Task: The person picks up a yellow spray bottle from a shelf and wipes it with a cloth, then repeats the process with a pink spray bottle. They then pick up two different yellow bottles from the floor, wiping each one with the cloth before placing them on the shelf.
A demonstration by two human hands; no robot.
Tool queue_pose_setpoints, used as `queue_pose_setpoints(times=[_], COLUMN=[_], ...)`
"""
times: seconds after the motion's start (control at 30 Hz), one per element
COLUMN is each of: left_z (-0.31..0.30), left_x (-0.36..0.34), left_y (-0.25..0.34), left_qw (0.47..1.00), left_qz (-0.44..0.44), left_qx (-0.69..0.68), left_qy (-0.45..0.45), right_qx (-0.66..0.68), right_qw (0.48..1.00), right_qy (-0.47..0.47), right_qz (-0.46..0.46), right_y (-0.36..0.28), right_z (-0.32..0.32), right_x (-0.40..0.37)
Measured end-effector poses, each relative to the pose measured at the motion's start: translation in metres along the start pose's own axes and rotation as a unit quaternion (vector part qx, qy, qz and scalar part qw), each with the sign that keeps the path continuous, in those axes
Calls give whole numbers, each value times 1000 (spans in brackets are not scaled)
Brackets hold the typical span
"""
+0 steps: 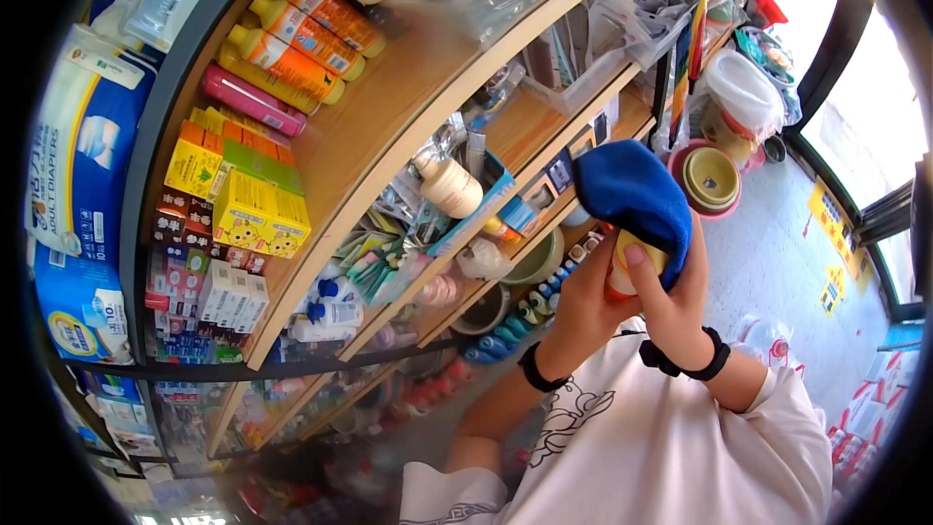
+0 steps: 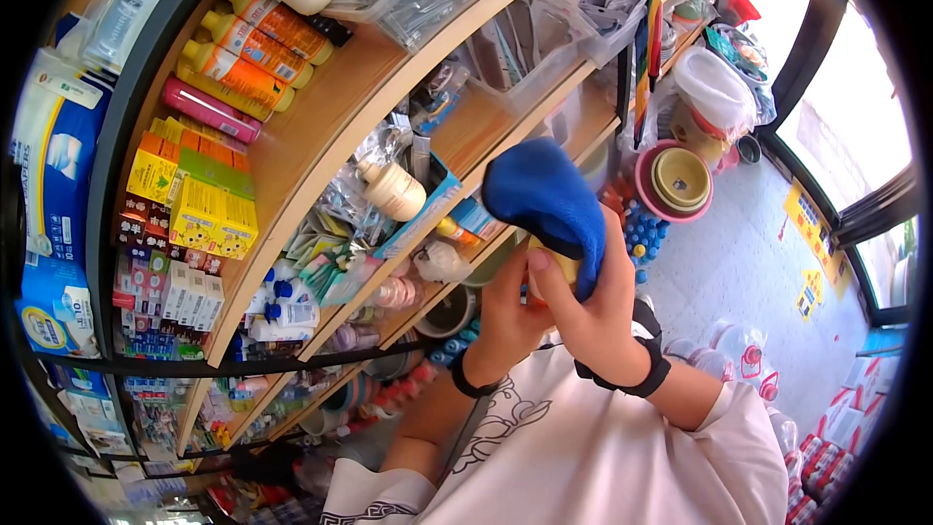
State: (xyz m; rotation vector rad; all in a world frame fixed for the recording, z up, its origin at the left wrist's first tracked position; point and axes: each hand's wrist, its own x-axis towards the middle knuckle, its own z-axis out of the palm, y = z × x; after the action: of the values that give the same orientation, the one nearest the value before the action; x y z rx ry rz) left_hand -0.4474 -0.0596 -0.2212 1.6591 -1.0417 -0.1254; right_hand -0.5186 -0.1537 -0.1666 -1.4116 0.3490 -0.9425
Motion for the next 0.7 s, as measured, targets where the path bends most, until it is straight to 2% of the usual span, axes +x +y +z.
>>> queue_pose_setpoints(times=[0.07, 0.13, 0.17, 0.2, 0.23, 0.27, 0.37, 0.43, 0.53, 0.6, 0.67, 0.7], left_z=[-2, -4, -5, -5, -5, -5, -5, -3, -1, 4, 7, 10], left_x=[1, 1, 1, 1, 0, -1, -1, -1, 3, 6, 6, 7], left_y=[-1, -2, -3, -4, -4, -3, 3, 7, 12, 13, 15, 17], left_qw=[1000, 1000, 1000, 999, 997, 997, 992, 981, 993, 994, 998, 998], left_qz=[-11, -27, -28, -44, -61, -61, -81, -106, -59, -47, -58, -59], left_qx=[-10, -8, -8, -23, -39, -40, -97, -160, -89, -94, -32, -33], left_qy=[4, 12, 11, 8, 6, 5, -18, -32, -42, -28, -20, -21], right_qx=[-5, 71, 71, 199, 322, 364, 291, 217, 177, 158, 106, 106], right_qw=[999, 994, 994, 975, 928, 900, 923, 939, 945, 952, 970, 970], right_qy=[-32, -76, -76, -67, -54, -72, -125, -209, -245, -240, -177, -176], right_qz=[29, -35, -33, 74, 179, 230, 218, 166, 129, 103, 127, 128], right_y=[4, 0, -3, -6, -9, -11, 7, 7, 11, 10, 9, 8], right_z=[-6, -8, -10, -13, -17, -21, -31, -30, -29, -28, -29, -27], right_x=[-1, -1, 2, 9, 16, 24, 33, 42, 44, 46, 43, 41])
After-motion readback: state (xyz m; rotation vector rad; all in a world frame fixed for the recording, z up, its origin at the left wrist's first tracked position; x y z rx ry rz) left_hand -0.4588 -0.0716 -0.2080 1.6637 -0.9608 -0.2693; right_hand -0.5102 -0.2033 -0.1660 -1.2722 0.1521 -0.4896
